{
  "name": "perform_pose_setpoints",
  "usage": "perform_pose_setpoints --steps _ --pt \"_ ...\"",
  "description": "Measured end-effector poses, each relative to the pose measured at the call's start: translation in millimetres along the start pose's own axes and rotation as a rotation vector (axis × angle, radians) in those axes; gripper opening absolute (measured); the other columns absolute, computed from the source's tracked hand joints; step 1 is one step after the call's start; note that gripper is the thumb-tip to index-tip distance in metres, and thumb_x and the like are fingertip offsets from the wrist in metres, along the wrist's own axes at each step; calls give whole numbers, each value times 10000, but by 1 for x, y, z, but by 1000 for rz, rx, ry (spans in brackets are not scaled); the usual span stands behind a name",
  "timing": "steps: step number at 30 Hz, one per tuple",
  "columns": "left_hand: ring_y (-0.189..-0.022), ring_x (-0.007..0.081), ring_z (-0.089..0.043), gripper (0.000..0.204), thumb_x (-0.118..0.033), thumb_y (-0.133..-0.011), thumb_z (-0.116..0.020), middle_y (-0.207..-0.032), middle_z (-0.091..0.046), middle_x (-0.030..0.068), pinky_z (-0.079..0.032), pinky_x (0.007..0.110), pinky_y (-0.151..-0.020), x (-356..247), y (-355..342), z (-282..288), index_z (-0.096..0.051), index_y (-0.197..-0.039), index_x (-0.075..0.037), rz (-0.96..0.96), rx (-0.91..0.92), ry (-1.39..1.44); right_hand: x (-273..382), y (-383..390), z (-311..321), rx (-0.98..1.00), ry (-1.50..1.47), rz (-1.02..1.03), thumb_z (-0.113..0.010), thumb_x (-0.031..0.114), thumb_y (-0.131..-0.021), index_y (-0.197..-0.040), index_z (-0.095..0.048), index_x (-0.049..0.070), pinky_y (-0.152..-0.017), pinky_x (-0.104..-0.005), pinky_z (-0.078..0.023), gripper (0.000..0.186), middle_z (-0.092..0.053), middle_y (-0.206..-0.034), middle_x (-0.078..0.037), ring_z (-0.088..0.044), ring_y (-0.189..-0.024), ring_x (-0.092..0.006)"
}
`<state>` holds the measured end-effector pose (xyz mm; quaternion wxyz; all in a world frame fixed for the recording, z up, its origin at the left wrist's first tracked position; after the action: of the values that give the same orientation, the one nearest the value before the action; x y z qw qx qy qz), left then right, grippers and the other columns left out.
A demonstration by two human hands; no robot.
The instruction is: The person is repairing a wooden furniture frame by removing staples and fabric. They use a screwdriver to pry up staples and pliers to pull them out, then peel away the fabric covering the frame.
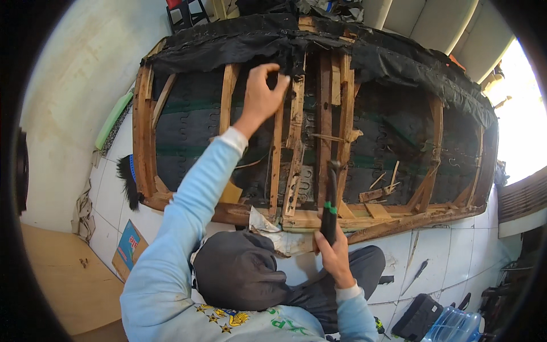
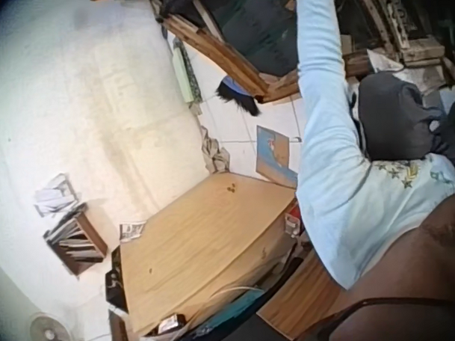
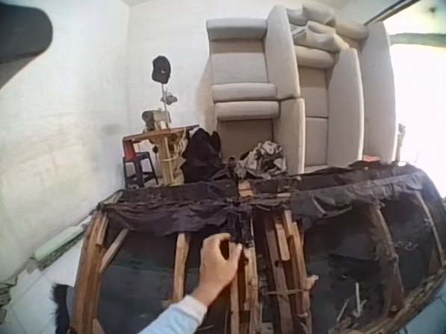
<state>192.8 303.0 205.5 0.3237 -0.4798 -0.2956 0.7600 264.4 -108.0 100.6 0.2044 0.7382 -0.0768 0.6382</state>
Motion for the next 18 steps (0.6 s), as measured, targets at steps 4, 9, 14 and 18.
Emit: perform_pose_setpoints --steps 4,9,14,18 --pt "-1180 406 -699 565 -397 -873 -890 -1241 -732 222 -559 457 -1032 38 -42 -30 -718 -1229 7 144 44 -13 -6 27 25 -105 -60 -62 -592 99 -1083 -1507 -503 -43 -641 -297 -505 455 -635 -866 -55 -627 -715 -139" --pt "-1014 400 -772 490 -434 -905 -868 -1097 -788 247 -613 447 -878 42 -60 -29 -780 -1110 2 214 389 -139 -24 48 45 -207 -114 -145 -610 117 -1090 -1514 -503 -32 -631 -296 -507 462 -648 -930 -77 -644 -716 -156" --pt "-1107 424 -739 451 -444 -1027 -656 -1144 -785 230 -587 502 -961 31 -82 -41 -804 -1048 -18 72 619 -435 -28 47 58 -226 -71 -118 -603 113 -1092 -1505 -519 -28 -622 -284 -509 445 -651 -935 -72 -641 -714 -146" --pt "-1071 445 -732 426 -377 -1029 -599 -1115 -765 275 -565 539 -953 55 -86 -44 -785 -1112 -3 78 663 -434 -31 43 47 -218 -140 -104 -607 122 -1093 -1497 -530 -28 -625 -281 -516 438 -655 -920 -66 -641 -714 -141"
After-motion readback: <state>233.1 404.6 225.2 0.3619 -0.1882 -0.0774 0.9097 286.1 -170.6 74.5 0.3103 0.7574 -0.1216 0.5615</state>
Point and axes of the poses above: each hand's wrist, its own y-axis away from the middle knuckle, its own z-axis out of the back of the hand, x = y × z, the point moved 5 cm from there along -y, towards the middle knuckle
